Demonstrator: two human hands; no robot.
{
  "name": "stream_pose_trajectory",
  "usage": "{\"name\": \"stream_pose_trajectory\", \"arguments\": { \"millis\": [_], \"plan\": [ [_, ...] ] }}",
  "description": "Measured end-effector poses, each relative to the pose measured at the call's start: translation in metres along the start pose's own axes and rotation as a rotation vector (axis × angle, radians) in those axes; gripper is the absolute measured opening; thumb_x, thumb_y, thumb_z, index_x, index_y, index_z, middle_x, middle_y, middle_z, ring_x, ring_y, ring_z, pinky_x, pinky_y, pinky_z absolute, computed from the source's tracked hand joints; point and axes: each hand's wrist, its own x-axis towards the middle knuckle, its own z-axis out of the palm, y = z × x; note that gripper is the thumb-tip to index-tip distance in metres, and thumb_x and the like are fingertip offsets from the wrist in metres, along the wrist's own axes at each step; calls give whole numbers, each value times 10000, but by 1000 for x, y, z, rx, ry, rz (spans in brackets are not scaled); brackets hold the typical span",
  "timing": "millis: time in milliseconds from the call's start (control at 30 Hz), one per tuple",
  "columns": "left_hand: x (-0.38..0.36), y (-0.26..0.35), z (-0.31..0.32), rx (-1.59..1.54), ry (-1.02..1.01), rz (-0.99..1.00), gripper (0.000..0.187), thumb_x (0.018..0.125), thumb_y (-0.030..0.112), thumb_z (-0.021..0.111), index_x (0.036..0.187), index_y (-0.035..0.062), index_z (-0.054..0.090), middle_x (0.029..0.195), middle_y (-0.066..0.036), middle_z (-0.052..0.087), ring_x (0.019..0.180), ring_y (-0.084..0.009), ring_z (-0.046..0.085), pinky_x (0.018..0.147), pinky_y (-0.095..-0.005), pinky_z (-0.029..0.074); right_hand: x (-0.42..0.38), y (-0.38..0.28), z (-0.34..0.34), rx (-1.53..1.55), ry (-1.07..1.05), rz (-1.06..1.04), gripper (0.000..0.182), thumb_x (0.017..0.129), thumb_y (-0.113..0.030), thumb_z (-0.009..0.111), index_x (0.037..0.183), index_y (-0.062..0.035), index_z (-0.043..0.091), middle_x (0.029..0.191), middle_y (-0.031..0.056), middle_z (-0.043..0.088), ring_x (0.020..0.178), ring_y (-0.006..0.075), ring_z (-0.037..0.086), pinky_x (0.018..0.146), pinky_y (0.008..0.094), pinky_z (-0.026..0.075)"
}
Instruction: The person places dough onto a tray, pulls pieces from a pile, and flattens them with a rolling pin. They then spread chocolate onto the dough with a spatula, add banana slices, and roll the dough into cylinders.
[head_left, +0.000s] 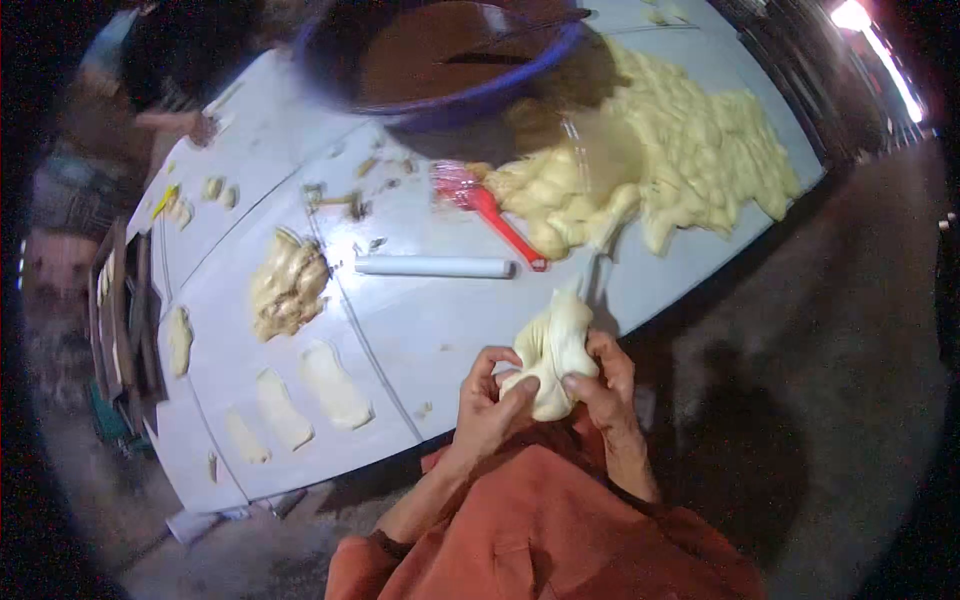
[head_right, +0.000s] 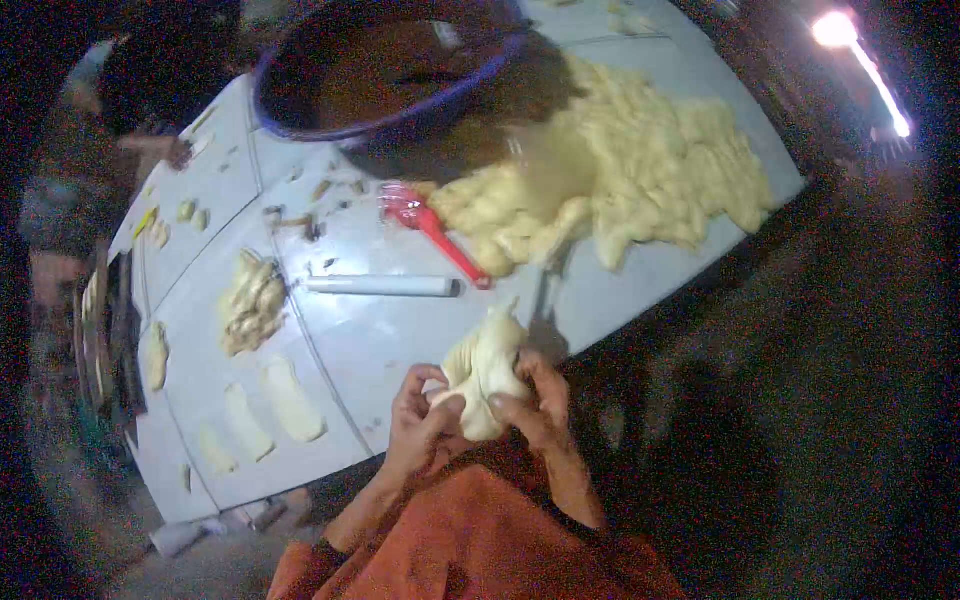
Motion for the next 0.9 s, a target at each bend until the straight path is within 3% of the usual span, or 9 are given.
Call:
{"name": "stream_pose_trajectory", "arguments": {
  "millis": [200, 333, 433, 500, 633, 733, 800, 833, 900],
  "plan": [
    [-95, 36, -87, 21, 198, 346, 353, 922, 48, 752, 1163, 81, 496, 1037, -92, 645, 872, -146, 679, 733, -286, 575, 7, 1, 124, 117, -494, -29, 299, 825, -73, 774, 1053, -50, 581, 1203, 98, 621, 1093, 179, 578, 986, 360, 466],
    [-144, 68, -196, -11, 401, 473, 353, 929, 59, 750, 1182, 69, 503, 1069, -80, 624, 907, -134, 662, 756, -288, 575, 36, 2, 279, 143, -604, 121, 251, 879, -144, 741, 1034, -30, 580, 1106, 80, 632, 1032, 158, 584, 941, 352, 476],
    [-179, 98, -290, 56, 610, 632, 344, 956, 27, 707, 1231, 69, 505, 1061, -76, 641, 893, -99, 651, 738, -247, 558, 57, 22, 411, -91, -650, 200, 178, 915, -163, 733, 958, -55, 599, 849, -15, 574, 748, 56, 506, 664, 232, 425],
    [-210, 142, -338, 121, 819, 574, 327, 969, 46, 684, 1237, 72, 499, 1023, -75, 659, 903, -120, 671, 743, -265, 573, 74, 43, 498, -179, -765, 109, 260, 935, -237, 724, 956, -7, 605, 845, -7, 557, 786, 84, 491, 688, 274, 437],
    [-259, 193, -436, 60, 913, 966, 332, 993, 82, 663, 1269, 51, 481, 1064, -142, 694, 916, -147, 696, 756, -276, 585, 90, 55, 655, -103, -1005, -83, 283, 926, -252, 742, 981, 6, 642, 819, 6, 599, 749, 72, 524, 660, 272, 449],
    [-288, 214, -484, -9, 1014, 1126, 449, 1001, 93, 656, 1359, 50, 387, 1113, -192, 704, 916, -170, 712, 785, -303, 604, 83, 69, 736, -45, -1158, 36, 285, 932, -269, 744, 979, -7, 643, 837, 13, 617, 746, 94, 567, 676, 259, 461],
    [-294, 210, -511, -153, 1143, 1028, 526, 998, 89, 654, 1404, 43, 324, 1131, -207, 700, 921, -189, 717, 791, -305, 613, 81, 94, 768, -46, -1213, 286, 306, 928, -290, 749, 1007, -9, 657, 845, 17, 628, 767, 101, 584, 674, 272, 486],
    [-292, 196, -535, -222, 1261, 818, 619, 986, 126, 646, 1492, 51, 297, 1231, -224, 647, 1005, -224, 697, 811, -338, 611, 89, 129, 780, -304, -1189, 196, 332, 923, -296, 748, 1023, 9, 663, 870, 42, 648, 775, 110, 612, 630, 299, 519],
    [-303, 189, -550, -284, 1291, 623, 653, 988, 128, 643, 1522, 47, 276, 1250, -231, 635, 1004, -233, 695, 799, -341, 612, 82, 168, 779, -312, -1094, 332, 378, 921, -326, 723, 970, 46, 674, 814, 95, 677, 715, 159, 660, 612, 316, 541]
  ]
}}
